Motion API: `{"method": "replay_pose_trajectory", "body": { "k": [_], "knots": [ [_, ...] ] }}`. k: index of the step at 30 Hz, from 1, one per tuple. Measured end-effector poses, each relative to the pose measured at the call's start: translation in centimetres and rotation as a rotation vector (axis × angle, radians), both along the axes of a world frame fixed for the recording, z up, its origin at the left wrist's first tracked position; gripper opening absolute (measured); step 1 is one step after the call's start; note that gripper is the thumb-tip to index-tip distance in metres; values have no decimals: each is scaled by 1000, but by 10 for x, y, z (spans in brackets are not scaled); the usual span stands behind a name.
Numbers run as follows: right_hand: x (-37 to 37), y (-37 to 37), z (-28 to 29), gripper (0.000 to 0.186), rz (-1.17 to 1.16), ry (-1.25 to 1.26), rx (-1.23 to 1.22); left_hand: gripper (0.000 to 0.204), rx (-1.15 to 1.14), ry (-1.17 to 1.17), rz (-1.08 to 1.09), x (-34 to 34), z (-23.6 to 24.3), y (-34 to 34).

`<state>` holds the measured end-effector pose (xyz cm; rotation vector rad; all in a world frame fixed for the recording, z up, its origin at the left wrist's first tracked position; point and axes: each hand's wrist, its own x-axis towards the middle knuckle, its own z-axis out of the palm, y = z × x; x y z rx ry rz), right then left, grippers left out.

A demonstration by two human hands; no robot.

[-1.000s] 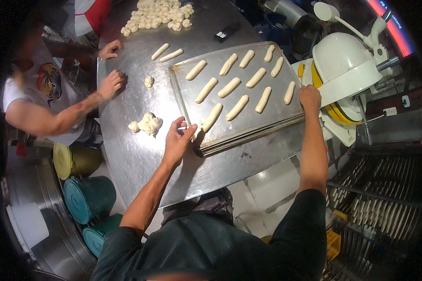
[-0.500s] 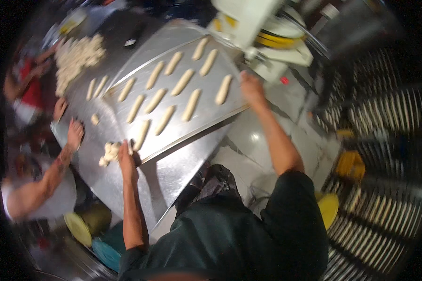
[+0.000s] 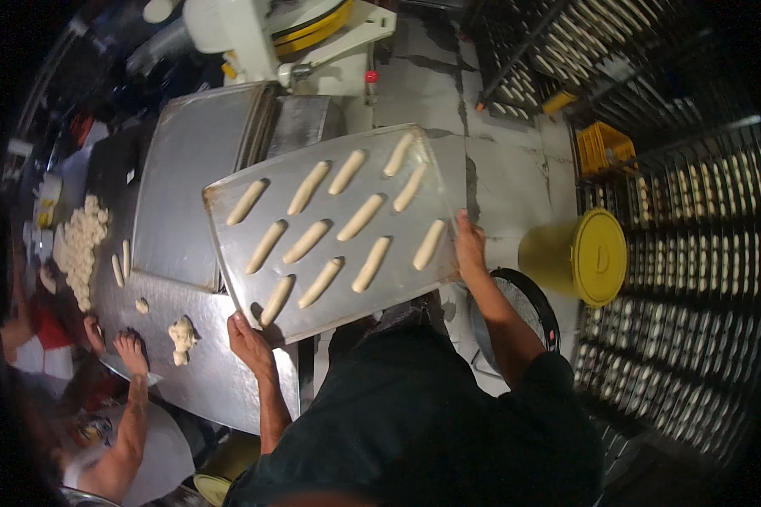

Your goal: The person rolls small pieces of dough into cylindrical shapes on a metal table and places them onto baking trays.

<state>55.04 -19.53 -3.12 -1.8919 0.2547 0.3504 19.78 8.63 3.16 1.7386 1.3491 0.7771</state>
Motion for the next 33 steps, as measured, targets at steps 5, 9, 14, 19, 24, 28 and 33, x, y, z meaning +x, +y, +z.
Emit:
{"method": "replay_pose_trajectory", "body": {
  "k": [5,9,14,19,24,28,33],
  "knots": [
    [14,-101,3,53,-304,-85,191,33,-159,-64,-281,103,19,-24],
    [47,-165,-15,48,-497,-120,239,36,-276,-21,-487,209,9,-39],
    [88,-238,-21,47,-626,13,127,63,-753,-54,-535,336,-66,-48],
    [124,-264,-14,46,-755,8,90,78,-1082,-137,-681,472,-69,-82],
    [176,-269,-50,43,-841,-98,29,65,-1467,-291,-516,611,-125,-100],
    [234,-260,-97,42,-1013,-125,-11,61,-1511,-267,-422,730,-200,-116],
    [325,-263,-202,43,-1158,-148,-121,40,-1547,-130,-629,880,-302,-156]
  ]
}}
